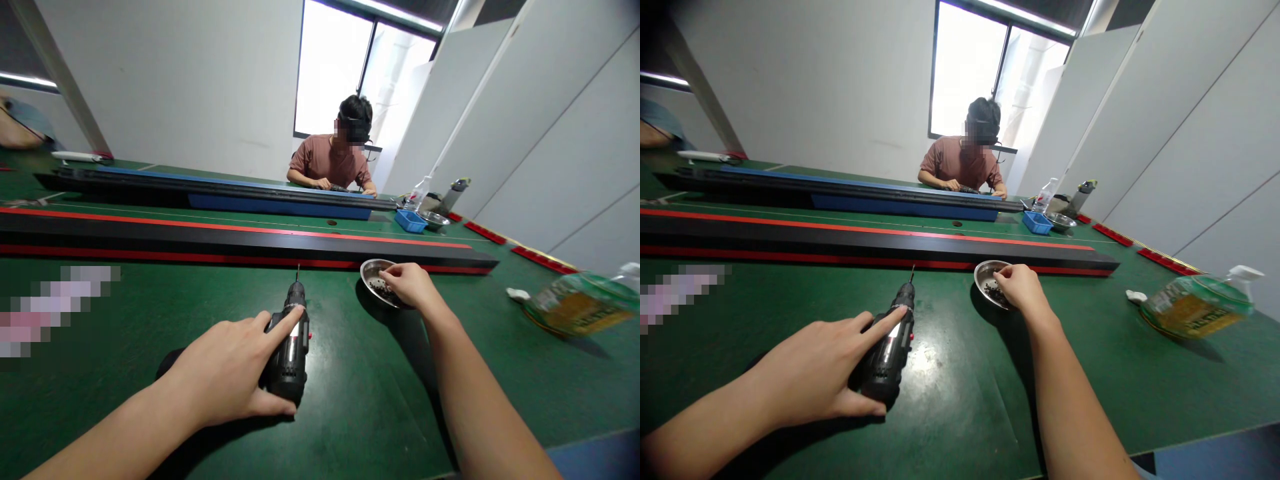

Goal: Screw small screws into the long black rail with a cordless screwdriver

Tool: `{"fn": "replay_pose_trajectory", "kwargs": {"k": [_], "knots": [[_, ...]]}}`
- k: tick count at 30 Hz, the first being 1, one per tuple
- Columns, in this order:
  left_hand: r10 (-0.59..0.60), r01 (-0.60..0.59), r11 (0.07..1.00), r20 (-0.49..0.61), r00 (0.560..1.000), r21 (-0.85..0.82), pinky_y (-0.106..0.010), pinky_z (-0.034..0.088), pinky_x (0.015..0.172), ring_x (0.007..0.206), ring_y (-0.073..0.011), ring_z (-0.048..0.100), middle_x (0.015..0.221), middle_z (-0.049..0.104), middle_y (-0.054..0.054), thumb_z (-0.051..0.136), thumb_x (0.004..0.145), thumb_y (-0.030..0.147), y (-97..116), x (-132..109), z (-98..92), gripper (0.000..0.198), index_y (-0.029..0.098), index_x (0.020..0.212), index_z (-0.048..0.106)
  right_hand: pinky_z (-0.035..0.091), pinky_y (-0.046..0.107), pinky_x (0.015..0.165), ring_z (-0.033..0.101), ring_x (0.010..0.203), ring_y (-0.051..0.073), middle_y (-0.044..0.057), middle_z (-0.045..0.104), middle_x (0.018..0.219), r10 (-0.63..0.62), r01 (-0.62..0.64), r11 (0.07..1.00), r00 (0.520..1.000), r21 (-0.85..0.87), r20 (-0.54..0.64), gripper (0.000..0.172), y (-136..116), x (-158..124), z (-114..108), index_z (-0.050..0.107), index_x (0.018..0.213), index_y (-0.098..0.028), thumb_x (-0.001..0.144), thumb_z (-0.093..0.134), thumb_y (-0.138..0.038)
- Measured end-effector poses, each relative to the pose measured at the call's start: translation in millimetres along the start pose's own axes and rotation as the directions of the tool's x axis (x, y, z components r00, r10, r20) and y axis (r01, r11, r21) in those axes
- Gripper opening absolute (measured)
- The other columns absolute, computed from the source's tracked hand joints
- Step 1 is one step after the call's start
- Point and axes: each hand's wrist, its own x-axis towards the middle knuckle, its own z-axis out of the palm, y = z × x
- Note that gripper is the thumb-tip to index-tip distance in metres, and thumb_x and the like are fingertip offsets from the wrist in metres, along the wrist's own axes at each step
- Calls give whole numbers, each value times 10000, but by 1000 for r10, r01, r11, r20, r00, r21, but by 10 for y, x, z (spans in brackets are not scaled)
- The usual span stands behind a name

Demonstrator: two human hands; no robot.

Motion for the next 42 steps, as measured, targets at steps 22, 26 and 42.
{"fn": "replay_pose_trajectory", "kwargs": {"k": [22, 26, 42], "knots": [[8, -10, 999, -37, 999, -53, -561, 584, 892, 999, -412, 742, 1313, 662, -165, 741, 702, 734, -36, -20, 66, 1225, 339, 1679, 117, 538, 307, 805, 743, 860, 229, 91, 817, 982, -404, 412, 779, 906, 473, -123, 209, -1101, -346, 398, 833, 953, -193, 951, 647, -288], [0, 0, 997, 7, 1000, -75, -576, 576, 924, 1042, -418, 731, 1335, 659, -177, 757, 704, 704, -7, -38, -3, 1202, 318, 1677, 165, 544, 280, 750, 734, 798, 200, 77, 808, 896, -272, 227, 766, 962, 601, -17, 159, -1253, -154, 875, 826, 917, -178, 912, 705, -280], [31, -35, 997, -65, 997, -62, -569, 584, 888, 999, -398, 728, 1246, 678, -121, 750, 655, 773, -86, -29, 167, 1255, 365, 1674, 141, 377, 179, 443, 544, 512, 80, 62, 749, 745, -256, -15, 611, 942, 792, 216, 131, -1226, 121, 1161, 802, 876, -114, 838, 741, -223]]}}
